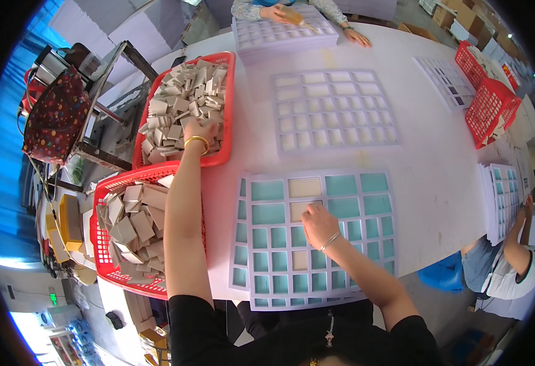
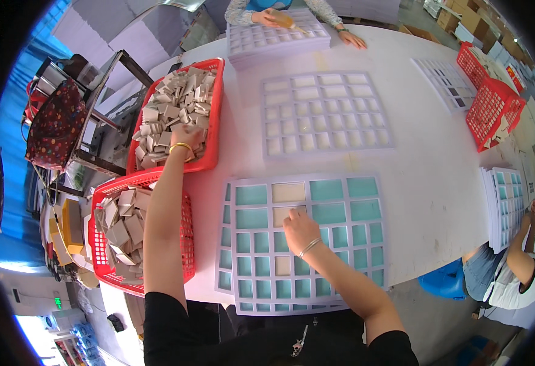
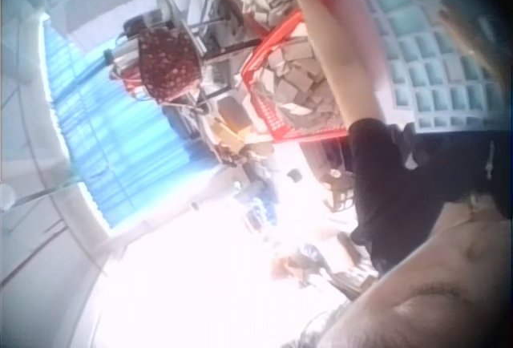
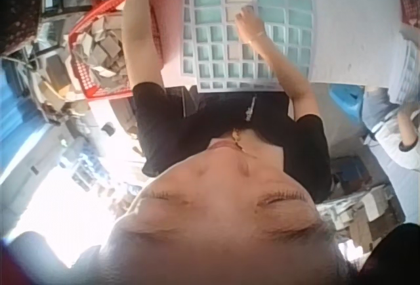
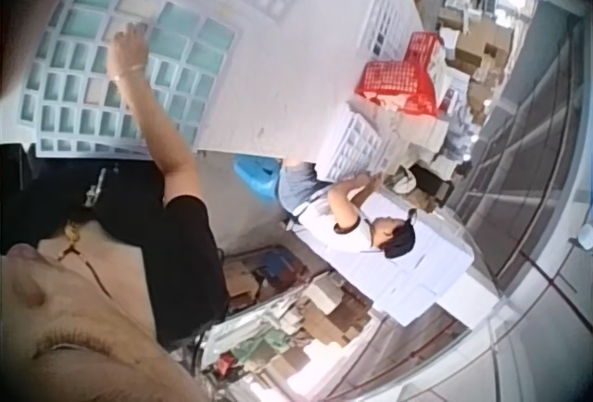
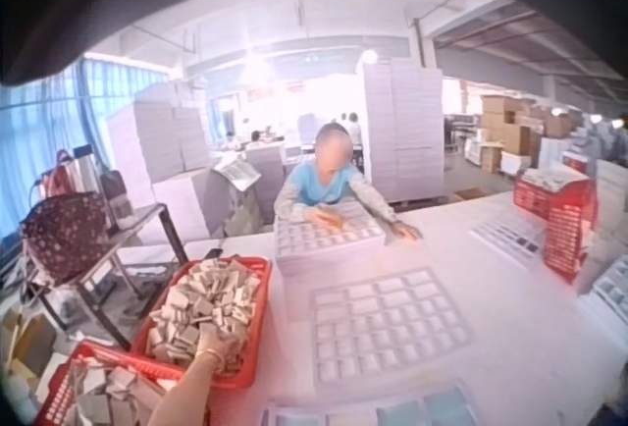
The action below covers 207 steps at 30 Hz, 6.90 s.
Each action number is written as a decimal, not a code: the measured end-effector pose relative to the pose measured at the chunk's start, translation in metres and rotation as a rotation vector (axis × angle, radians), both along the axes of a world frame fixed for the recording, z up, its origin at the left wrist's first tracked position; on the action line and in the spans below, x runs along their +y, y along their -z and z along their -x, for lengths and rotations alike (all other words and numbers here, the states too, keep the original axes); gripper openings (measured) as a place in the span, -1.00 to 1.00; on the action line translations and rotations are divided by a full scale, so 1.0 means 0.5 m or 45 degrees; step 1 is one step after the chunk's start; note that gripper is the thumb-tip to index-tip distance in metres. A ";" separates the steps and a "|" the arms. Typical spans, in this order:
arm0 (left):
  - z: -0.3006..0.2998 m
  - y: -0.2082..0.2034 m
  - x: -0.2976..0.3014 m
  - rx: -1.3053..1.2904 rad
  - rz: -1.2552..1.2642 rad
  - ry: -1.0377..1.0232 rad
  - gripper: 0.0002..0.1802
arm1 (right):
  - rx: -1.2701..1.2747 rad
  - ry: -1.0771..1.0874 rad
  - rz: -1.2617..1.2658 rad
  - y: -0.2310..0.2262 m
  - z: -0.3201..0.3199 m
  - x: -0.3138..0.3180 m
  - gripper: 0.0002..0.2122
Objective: The person picks small beige rectangular blocks from red baskets and places them one by one into the square compartments of a white grid tray. The person repeats this process, filling multiple trays while other workers perform similar tasks in the background.
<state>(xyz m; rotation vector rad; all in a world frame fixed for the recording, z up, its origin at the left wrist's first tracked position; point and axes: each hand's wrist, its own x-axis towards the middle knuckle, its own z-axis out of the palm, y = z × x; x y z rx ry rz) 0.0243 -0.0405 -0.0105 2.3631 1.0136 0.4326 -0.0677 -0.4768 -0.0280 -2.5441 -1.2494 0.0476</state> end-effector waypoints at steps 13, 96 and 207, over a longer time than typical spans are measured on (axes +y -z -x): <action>0.179 -0.162 -0.454 -0.187 1.430 0.891 -0.75 | 1.413 0.063 -1.099 -0.069 -0.082 -0.047 -0.61; 0.388 -0.039 -0.627 0.630 -0.478 1.410 -0.64 | -0.079 -0.038 0.071 0.006 0.046 -0.106 -0.89; 0.558 -0.196 -0.573 -0.531 0.296 0.674 -0.76 | -0.044 0.832 -0.891 -0.069 -0.089 -0.562 -0.56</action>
